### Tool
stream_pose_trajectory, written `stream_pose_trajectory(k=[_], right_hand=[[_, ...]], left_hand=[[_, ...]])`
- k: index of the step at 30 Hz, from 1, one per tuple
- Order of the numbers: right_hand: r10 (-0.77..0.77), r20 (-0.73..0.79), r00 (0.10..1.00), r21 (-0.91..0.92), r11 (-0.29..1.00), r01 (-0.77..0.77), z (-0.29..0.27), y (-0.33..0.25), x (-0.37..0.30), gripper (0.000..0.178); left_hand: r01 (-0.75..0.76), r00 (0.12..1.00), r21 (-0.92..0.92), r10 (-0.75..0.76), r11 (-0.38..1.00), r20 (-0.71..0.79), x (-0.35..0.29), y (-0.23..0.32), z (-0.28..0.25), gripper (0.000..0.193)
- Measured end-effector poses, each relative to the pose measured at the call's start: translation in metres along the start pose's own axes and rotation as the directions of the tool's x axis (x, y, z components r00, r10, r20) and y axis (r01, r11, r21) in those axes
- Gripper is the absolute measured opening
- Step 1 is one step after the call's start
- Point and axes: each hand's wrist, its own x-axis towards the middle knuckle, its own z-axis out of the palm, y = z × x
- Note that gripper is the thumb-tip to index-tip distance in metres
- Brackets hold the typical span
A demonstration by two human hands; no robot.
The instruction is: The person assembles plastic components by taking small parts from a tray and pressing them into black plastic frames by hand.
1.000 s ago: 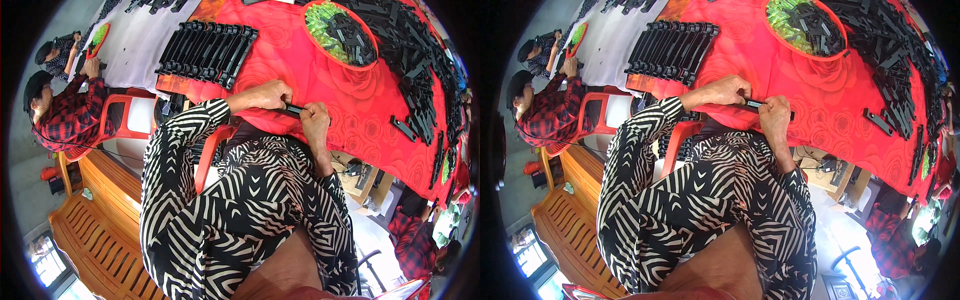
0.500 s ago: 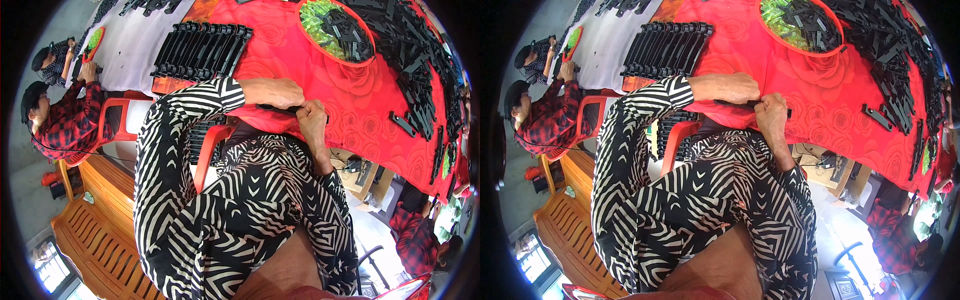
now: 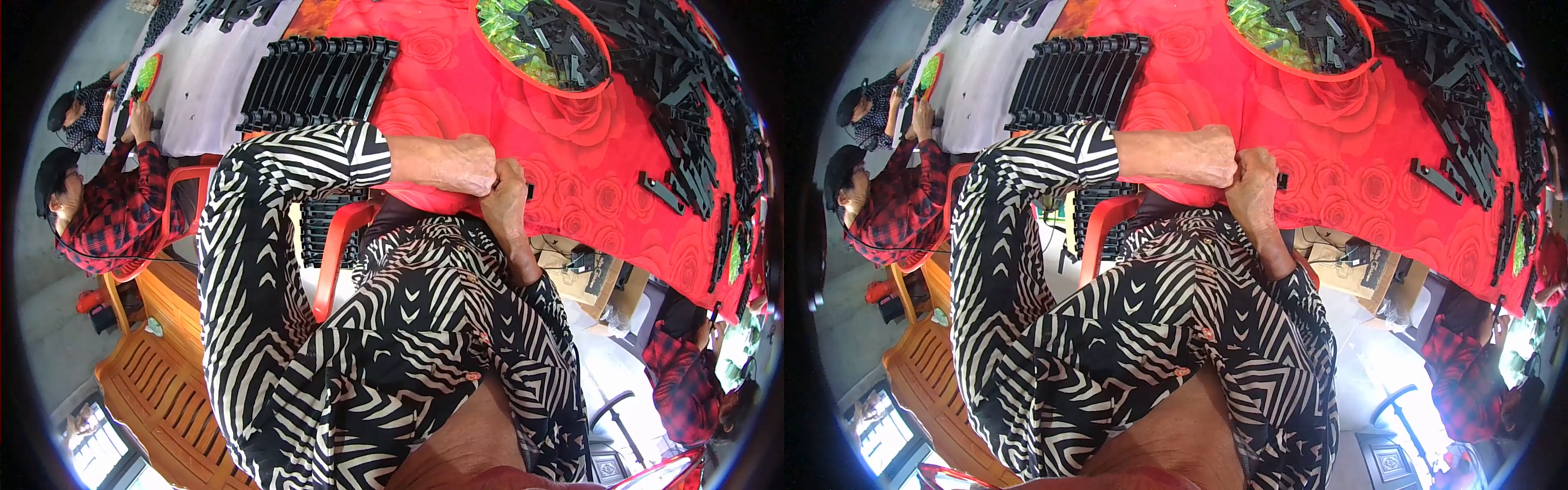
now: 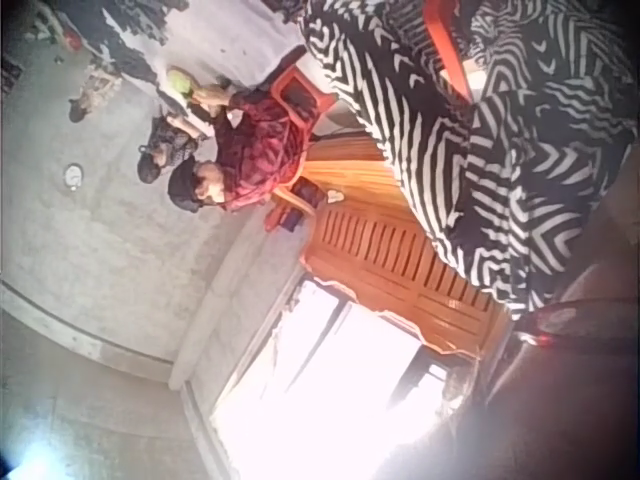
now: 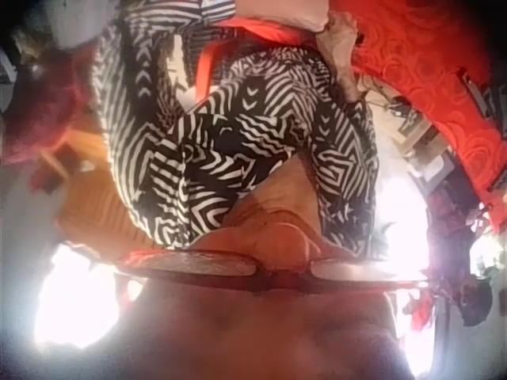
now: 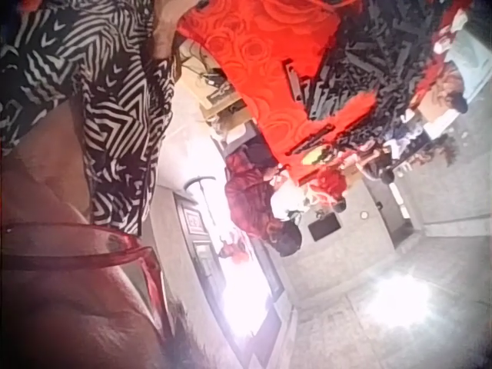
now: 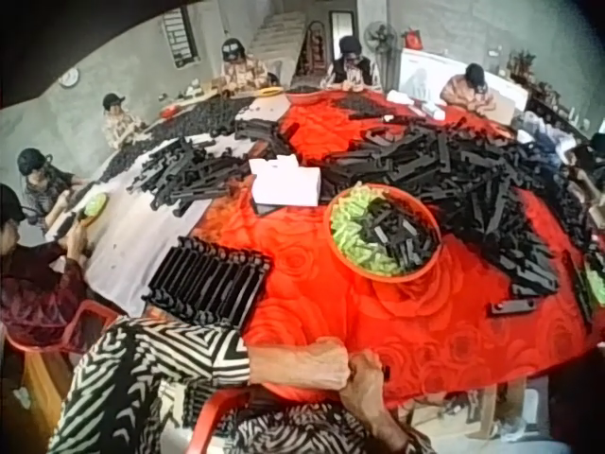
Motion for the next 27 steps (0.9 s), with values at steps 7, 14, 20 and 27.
stream_pose_trajectory(k=[7, 14, 20, 27], right_hand=[[-0.006, 0.046, 0.999, 0.019, 1.0, 0.005, 0.002, 0.008, -0.004, 0.015], [-0.004, 0.058, 0.998, -0.007, 1.0, 0.004, 0.003, 0.01, -0.006, 0.015], [-0.045, 0.037, 0.998, -0.039, 0.998, 0.046, 0.002, 0.005, -0.005, 0.015], [-0.057, 0.006, 0.998, -0.024, 0.998, 0.057, 0.002, 0.008, -0.003, 0.013]], left_hand=[[-0.133, 0.991, 0.071, 0.131, 0.989, 0.023, -0.003, -0.002, 0.0, 0.01], [-0.104, 0.994, 0.045, 0.102, 0.994, 0.036, -0.005, -0.005, 0.003, 0.01], [-0.079, 0.996, 0.019, 0.079, 0.997, 0.034, -0.006, -0.007, 0.007, 0.011], [-0.001, 0.999, -0.013, 0.001, 1.0, 0.042, -0.01, -0.004, -0.001, 0.011]])
